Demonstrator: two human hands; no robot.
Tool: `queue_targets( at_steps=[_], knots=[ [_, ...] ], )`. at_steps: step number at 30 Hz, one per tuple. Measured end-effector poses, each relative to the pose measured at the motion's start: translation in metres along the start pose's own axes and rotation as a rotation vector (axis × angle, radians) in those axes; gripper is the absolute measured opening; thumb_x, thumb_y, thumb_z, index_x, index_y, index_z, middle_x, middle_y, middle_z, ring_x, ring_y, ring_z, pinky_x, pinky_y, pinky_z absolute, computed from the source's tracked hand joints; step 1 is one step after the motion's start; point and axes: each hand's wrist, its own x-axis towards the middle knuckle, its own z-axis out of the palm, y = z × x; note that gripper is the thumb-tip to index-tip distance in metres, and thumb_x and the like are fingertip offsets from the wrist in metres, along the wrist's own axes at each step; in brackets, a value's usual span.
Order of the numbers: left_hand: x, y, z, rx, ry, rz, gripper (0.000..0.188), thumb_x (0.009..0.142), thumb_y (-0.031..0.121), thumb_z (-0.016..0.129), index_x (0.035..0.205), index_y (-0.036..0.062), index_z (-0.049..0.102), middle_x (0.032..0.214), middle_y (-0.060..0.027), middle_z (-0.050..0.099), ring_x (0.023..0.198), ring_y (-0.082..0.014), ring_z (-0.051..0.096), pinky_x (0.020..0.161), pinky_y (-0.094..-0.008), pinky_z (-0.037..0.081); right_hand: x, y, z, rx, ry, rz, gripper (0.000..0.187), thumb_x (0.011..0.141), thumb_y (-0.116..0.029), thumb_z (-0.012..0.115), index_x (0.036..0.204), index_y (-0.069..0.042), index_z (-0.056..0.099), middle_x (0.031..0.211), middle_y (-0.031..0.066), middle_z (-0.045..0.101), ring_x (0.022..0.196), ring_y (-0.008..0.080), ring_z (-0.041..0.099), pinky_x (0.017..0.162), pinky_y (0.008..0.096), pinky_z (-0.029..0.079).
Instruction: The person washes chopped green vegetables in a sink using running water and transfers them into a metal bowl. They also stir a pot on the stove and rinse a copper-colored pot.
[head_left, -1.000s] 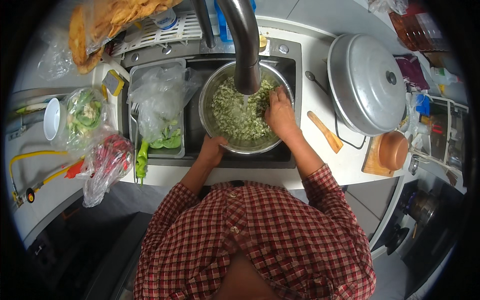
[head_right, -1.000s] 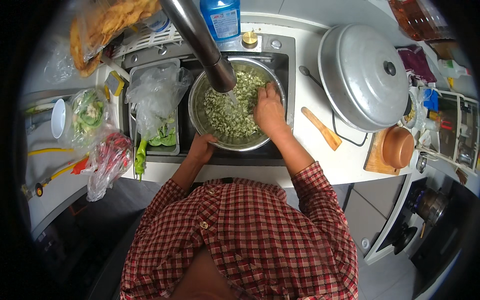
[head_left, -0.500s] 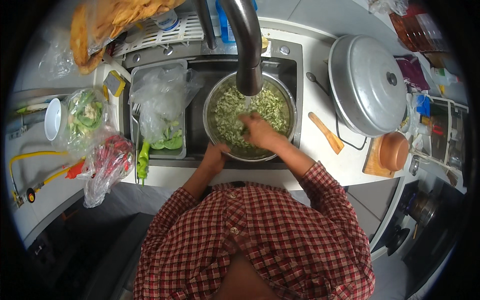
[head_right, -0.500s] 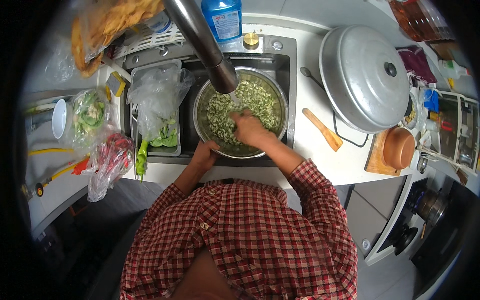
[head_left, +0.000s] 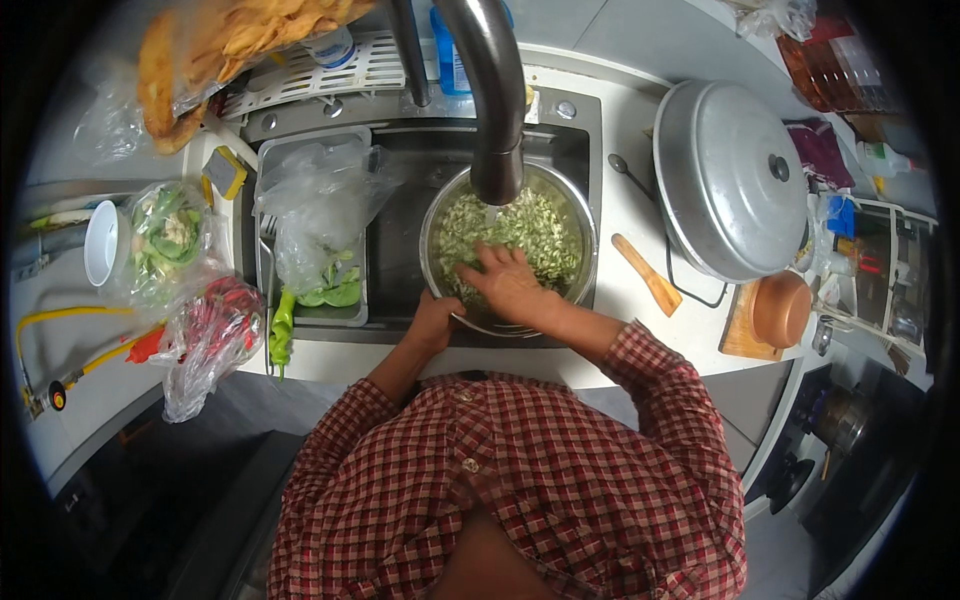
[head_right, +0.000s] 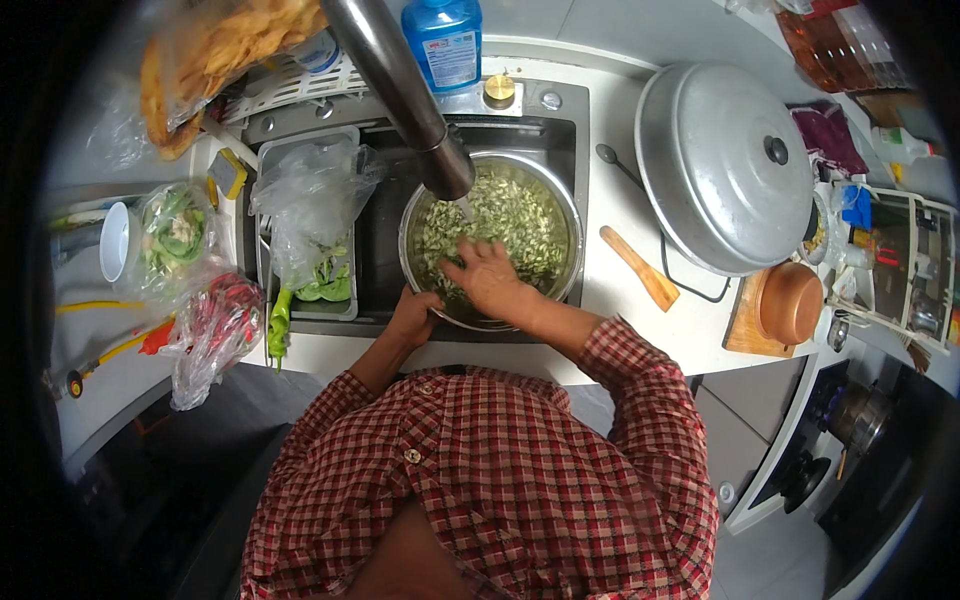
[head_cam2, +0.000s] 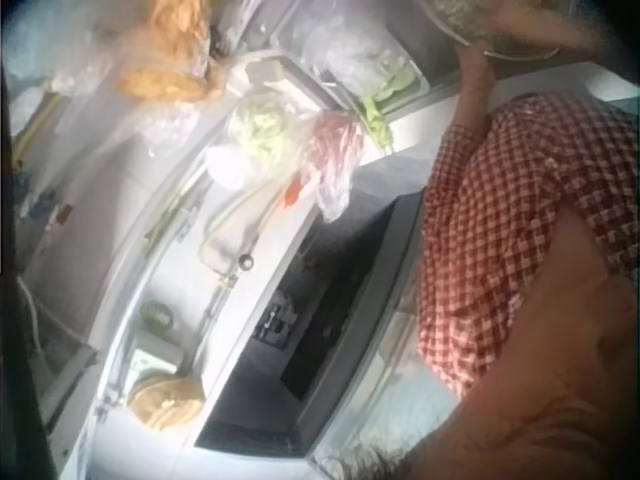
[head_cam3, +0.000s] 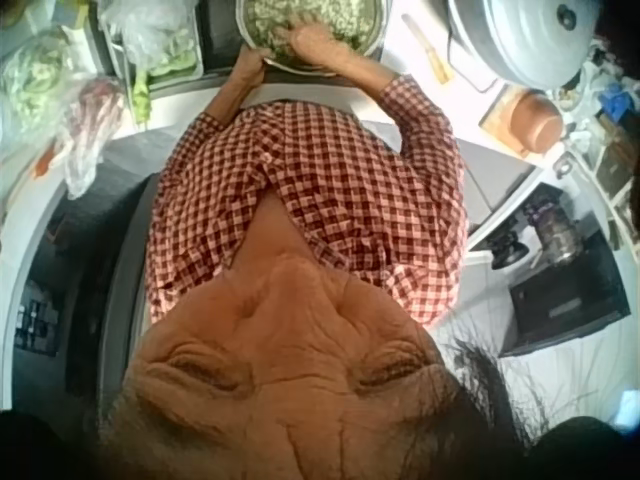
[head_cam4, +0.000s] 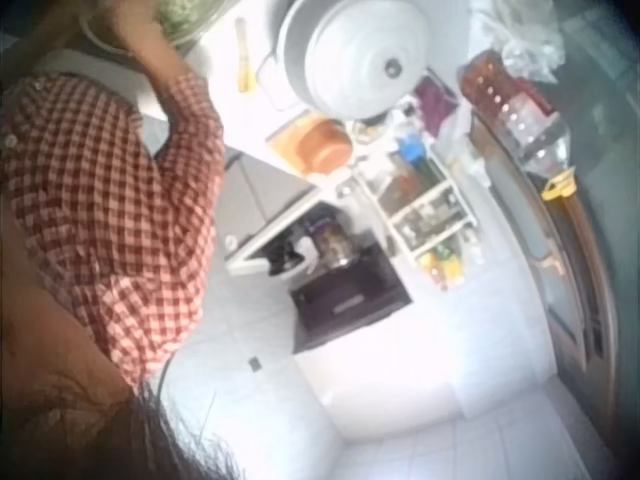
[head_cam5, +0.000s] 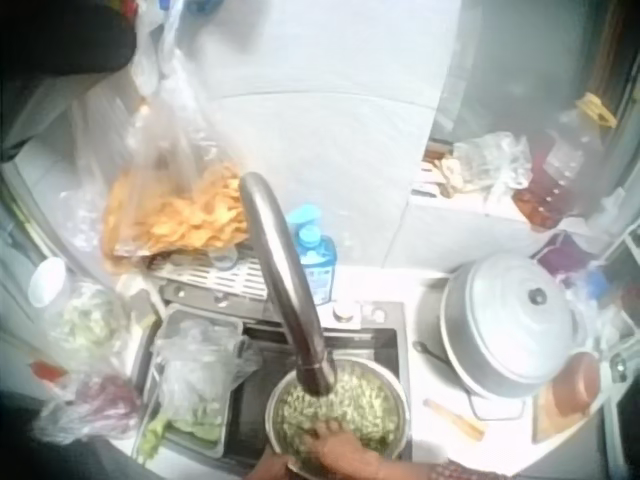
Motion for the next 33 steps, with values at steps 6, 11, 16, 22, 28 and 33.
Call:
queue_targets(
  at_steps=[6,11,16,22,28,33],
  knots=[
    [0.0,-0.007,-0.011,0.03,0.206,-0.038,0.052,0.068,-0.006,0.05,0.117,0.0052,0.038,0.085,-0.0061,0.049,0.076,-0.0189,0.052,0.068,-0.0363,0.048,0.027,0.03,-0.021,-0.093,-0.104,0.38,0.055,0.078,-0.028,0.059,0.129,-0.019,0.042,0.133,0.0254,0.031,0.114,0.0435,0.039,0.079,0.0548,0.043],
    [0.008,-0.003,-0.011,0.007,0.096,0.012,0.053,0.068,-0.006,0.05,0.118,0.0055,0.038,0.084,-0.0062,0.05,0.075,-0.0185,0.052,0.071,-0.0375,0.047,0.003,-0.009,-0.004,-0.123,0.02,0.072,0.059,0.076,-0.019,0.059,0.132,-0.021,0.037,0.13,0.0312,0.032,0.107,0.0475,0.045,0.071,0.0473,0.051],
    [0.012,-0.005,-0.023,0.036,0.127,-0.041,0.053,0.067,-0.006,0.051,0.118,0.0055,0.04,0.082,-0.006,0.05,0.075,-0.018,0.052,0.071,-0.0355,0.046,0.038,0.021,-0.014,-0.179,-0.031,0.203,0.052,0.078,-0.014,0.053,0.128,-0.023,0.043,0.133,0.0254,0.032,0.114,0.047,0.041,0.085,0.0545,0.041],
    [0.013,0.008,-0.021,-0.051,0.058,-0.032,0.056,0.069,-0.006,0.051,0.122,0.0058,0.036,0.084,-0.0064,0.049,0.075,-0.019,0.05,0.075,-0.0383,0.045,0.009,0.004,-0.029,0.26,-0.174,0.198,0.045,0.074,-0.018,0.06,0.117,-0.008,0.049,0.116,0.0242,0.049,0.093,0.0359,0.057,0.082,0.0492,0.046],
    [0.002,0.005,-0.022,-0.013,0.188,-0.109,0.058,0.07,-0.007,0.051,0.122,0.0089,0.032,0.085,-0.0057,0.048,0.074,-0.0183,0.049,0.076,-0.0379,0.045,0.039,0.053,-0.034,0.301,0.24,0.662,0.035,0.075,-0.017,0.061,0.101,0.003,0.049,0.085,0.019,0.058,0.082,0.036,0.059,0.074,0.0444,0.048],
    [0.003,0.003,-0.023,-0.003,0.115,-0.079,0.051,0.07,-0.008,0.05,0.117,0.008,0.038,0.089,-0.0067,0.049,0.077,-0.0187,0.051,0.074,-0.039,0.045,0.071,0.052,-0.001,0.456,0.195,0.41,0.038,0.076,-0.019,0.061,0.106,0.0,0.05,0.098,0.019,0.057,0.088,0.0367,0.056,0.078,0.0438,0.046]
  ],
)
